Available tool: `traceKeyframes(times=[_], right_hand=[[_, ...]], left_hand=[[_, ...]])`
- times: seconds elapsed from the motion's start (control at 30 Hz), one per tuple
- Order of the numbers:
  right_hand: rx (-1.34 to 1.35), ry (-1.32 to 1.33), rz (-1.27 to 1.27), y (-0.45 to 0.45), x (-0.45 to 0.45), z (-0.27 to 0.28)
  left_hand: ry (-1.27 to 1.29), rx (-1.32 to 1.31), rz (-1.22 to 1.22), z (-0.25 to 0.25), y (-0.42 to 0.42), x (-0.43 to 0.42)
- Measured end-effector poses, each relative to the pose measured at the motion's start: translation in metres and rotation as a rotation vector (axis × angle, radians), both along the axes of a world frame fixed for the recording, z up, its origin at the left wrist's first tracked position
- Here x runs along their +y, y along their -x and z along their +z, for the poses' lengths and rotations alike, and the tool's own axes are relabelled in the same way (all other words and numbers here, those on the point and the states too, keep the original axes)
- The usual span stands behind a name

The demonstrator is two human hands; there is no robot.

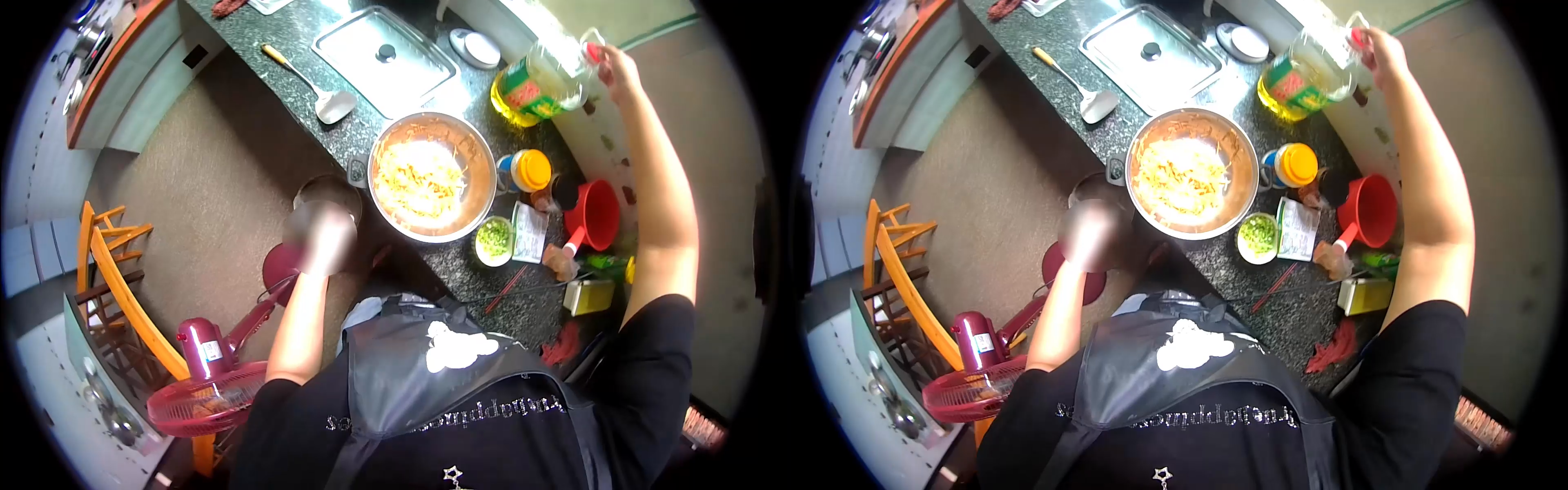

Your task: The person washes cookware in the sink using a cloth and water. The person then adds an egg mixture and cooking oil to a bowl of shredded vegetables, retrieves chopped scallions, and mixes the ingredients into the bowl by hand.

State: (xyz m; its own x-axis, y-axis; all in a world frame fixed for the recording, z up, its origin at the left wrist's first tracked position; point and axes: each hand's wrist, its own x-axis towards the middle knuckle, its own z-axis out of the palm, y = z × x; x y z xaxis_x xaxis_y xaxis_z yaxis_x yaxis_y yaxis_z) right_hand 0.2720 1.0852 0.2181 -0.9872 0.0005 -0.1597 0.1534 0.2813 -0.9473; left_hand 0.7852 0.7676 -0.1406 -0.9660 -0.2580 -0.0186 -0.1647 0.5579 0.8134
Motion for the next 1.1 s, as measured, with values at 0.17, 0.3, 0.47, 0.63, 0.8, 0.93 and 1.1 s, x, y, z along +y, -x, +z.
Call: traceKeyframes(times=[0.17,0.3,0.47,0.63,0.8,0.93,1.1], right_hand=[[0.180,0.033,0.122,-0.062,0.000,0.007],[0.740,0.005,0.015,-0.158,0.081,-0.012],[0.800,-0.436,-0.007,-0.432,0.096,-0.103],[0.020,-0.765,-0.364,-0.582,0.222,-0.192],[-0.079,-0.988,-0.504,-0.592,0.392,-0.253],[-0.289,-0.997,-0.497,-0.581,0.444,-0.285],[-0.401,-1.006,-0.657,-0.567,0.311,-0.284]], left_hand=[[-0.370,-0.235,0.479,0.118,0.080,0.009],[-0.097,-0.207,0.121,0.128,0.120,-0.006],[-0.645,-0.356,0.084,0.083,0.136,-0.043],[-0.776,-0.761,0.037,0.087,0.113,-0.040],[-0.778,-0.872,0.126,0.084,0.075,-0.002],[-0.831,-0.673,0.365,0.111,0.050,0.050],[-0.805,-0.491,0.482,0.154,0.033,0.071]])
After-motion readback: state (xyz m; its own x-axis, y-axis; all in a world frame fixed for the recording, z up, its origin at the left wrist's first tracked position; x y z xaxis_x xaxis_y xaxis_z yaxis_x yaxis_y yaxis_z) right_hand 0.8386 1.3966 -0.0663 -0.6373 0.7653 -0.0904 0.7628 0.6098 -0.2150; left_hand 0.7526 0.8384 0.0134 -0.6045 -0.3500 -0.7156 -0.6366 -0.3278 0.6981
